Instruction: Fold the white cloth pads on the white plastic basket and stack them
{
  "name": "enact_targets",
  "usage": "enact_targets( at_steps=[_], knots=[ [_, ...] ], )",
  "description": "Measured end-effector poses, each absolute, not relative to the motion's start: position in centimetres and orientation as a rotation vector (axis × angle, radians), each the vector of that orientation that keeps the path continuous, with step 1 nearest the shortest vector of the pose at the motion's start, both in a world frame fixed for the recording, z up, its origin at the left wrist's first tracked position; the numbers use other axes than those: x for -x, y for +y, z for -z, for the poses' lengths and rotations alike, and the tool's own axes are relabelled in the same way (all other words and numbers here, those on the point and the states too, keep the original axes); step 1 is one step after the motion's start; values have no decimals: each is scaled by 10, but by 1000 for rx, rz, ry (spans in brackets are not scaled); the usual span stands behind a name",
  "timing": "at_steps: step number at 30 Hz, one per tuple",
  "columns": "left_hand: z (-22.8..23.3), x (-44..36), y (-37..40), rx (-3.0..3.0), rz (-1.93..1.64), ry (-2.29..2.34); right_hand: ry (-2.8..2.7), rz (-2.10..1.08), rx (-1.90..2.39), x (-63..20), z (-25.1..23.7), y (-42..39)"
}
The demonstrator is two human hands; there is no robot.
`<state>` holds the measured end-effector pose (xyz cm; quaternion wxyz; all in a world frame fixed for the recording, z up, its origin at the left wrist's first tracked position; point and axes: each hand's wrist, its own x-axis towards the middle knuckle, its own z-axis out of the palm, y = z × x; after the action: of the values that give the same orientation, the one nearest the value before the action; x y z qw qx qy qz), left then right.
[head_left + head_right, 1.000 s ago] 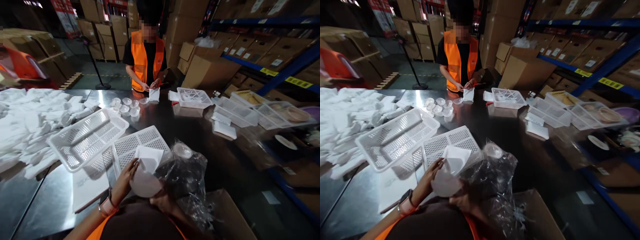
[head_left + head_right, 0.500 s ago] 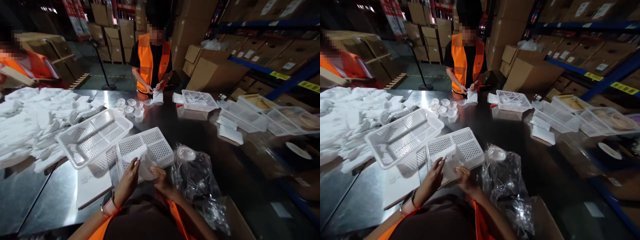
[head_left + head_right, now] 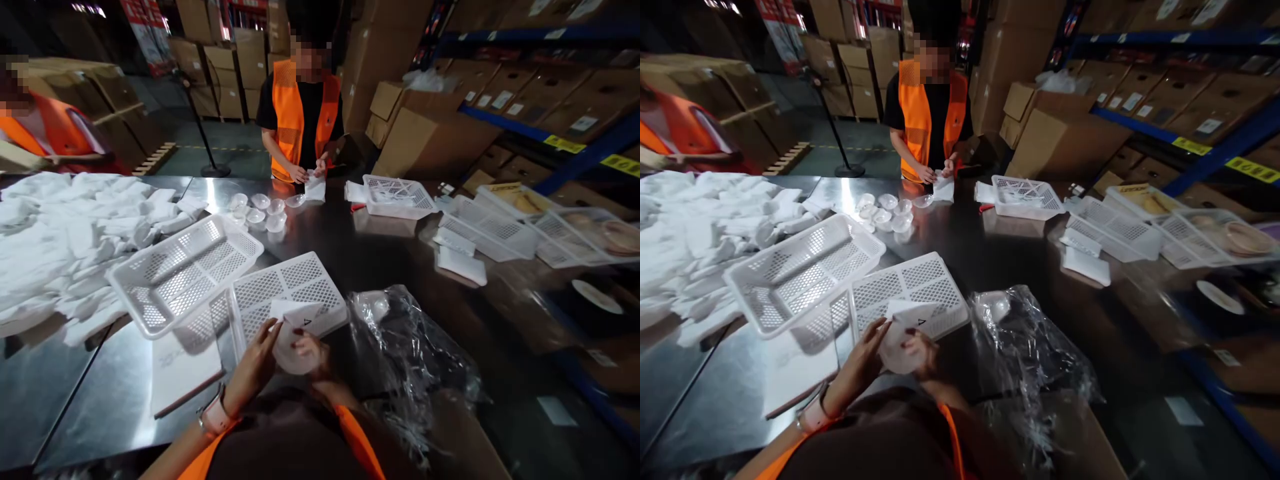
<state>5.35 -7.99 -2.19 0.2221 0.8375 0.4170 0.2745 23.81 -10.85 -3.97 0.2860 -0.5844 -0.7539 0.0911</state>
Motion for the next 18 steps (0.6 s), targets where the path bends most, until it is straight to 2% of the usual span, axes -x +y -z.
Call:
enact_targets(
  at_steps=[4, 11, 13, 18],
  knots=[
    [24, -59, -87, -2361, -668, 1199, -1999, -134, 1475, -247, 33, -111],
    [25, -70, -87, -2494, -653, 1152, -2048, 185, 1746, -222, 49, -100],
    [20, -70, -81, -2477, -660, 1170, -2088, 145, 1703, -222, 55, -92],
    [17, -63, -66, -2347, -685, 1268, -2356, -209, 1540, -221, 57, -56]
  ],
)
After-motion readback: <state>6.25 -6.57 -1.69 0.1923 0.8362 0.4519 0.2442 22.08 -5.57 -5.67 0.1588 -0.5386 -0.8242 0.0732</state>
